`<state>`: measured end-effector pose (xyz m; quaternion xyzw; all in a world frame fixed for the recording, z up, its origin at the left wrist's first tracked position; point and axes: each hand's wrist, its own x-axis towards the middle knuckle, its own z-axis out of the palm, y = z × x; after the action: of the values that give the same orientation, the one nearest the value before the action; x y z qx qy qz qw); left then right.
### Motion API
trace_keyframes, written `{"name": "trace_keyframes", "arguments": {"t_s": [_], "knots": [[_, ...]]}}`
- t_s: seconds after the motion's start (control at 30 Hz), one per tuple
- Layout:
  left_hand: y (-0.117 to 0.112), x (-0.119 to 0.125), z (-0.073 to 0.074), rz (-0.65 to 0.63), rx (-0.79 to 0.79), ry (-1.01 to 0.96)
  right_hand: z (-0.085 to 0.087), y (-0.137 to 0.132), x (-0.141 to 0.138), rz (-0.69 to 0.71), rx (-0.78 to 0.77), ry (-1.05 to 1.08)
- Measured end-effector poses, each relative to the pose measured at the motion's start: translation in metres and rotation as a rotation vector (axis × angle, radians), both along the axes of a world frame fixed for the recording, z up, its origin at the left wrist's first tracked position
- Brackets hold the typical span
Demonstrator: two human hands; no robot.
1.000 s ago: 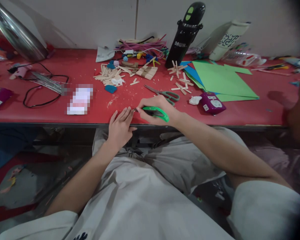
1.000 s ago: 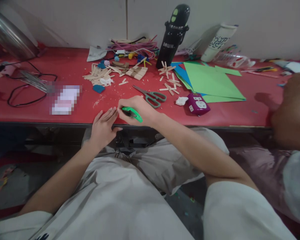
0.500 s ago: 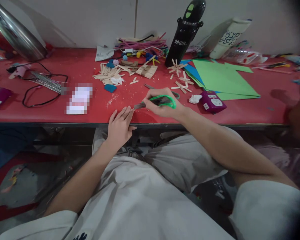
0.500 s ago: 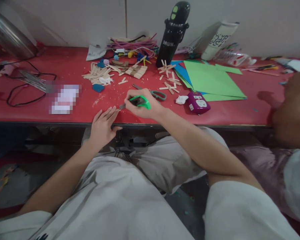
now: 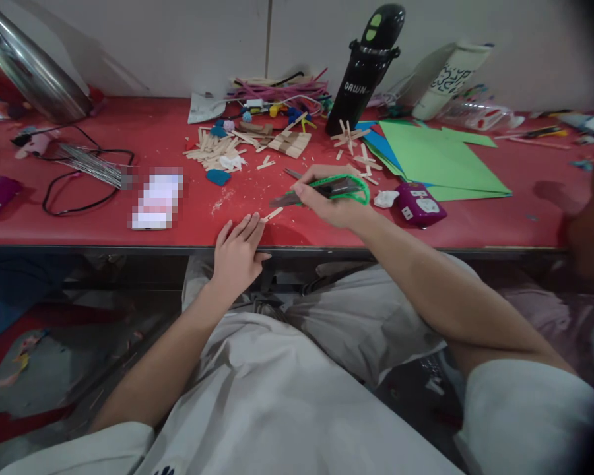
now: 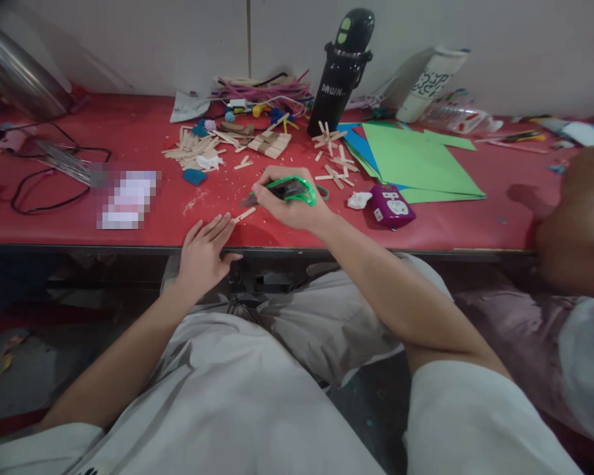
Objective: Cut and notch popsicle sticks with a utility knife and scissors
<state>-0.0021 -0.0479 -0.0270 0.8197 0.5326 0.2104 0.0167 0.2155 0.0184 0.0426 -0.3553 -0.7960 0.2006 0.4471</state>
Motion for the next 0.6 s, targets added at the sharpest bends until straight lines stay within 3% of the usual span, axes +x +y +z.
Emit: {"name": "trace_keyframes", "arguments": {"t_s": [0.6], "knots": [[-0.0009, -0.0041, 0.0063, 0.028, 0.004, 0.055, -0.0058, 0.0029, 0.0008, 0.05, -0.081, -0.028]]}}
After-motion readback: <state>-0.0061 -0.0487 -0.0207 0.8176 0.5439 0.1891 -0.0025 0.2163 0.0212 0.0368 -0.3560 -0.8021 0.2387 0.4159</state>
